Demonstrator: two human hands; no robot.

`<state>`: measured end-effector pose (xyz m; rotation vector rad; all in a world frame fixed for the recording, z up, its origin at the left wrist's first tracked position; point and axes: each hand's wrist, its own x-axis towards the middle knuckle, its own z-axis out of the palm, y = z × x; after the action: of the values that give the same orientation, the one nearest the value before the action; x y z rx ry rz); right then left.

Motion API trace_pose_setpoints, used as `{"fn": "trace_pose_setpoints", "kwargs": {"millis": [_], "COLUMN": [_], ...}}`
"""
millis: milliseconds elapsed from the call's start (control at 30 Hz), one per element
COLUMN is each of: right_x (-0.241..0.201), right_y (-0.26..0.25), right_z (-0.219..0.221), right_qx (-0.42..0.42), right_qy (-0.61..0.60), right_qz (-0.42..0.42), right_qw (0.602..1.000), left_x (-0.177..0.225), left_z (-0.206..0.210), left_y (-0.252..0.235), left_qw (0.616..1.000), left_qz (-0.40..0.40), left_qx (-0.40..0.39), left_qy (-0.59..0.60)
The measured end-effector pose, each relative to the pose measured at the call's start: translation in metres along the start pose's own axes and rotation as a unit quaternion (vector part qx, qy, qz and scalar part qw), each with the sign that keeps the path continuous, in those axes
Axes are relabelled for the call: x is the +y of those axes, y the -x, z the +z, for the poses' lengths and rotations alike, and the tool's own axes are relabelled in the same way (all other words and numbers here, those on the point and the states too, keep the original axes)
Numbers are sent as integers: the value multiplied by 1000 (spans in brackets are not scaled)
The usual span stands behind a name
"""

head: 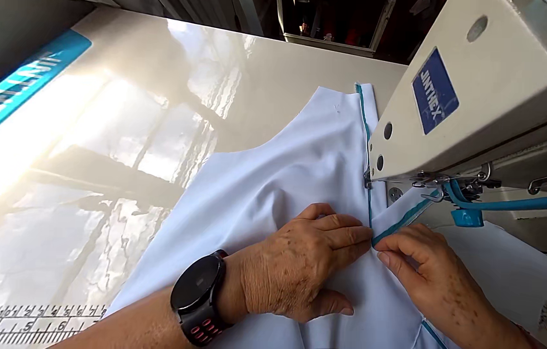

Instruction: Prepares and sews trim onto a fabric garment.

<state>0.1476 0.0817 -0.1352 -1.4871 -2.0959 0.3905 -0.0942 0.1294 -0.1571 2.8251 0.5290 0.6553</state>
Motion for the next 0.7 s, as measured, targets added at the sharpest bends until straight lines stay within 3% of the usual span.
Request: {"fn": "trace_pose_setpoints", "kwargs": {"millis": [200,700], "right_x": [-3,7], "right_y": [-9,-10], "right_z": [-5,0], "right_qx": [-46,-12], "right_qy": [34,24], "right_qz": [25,0], "right_qw": [998,1000], "left_x": [6,11], "left_z": [0,-1], "left_y": [1,3], "left_qw": [999,999], "left_qz": [-8,-21], "left_qx": [-3,4], "left_qy": [-38,-36]}}
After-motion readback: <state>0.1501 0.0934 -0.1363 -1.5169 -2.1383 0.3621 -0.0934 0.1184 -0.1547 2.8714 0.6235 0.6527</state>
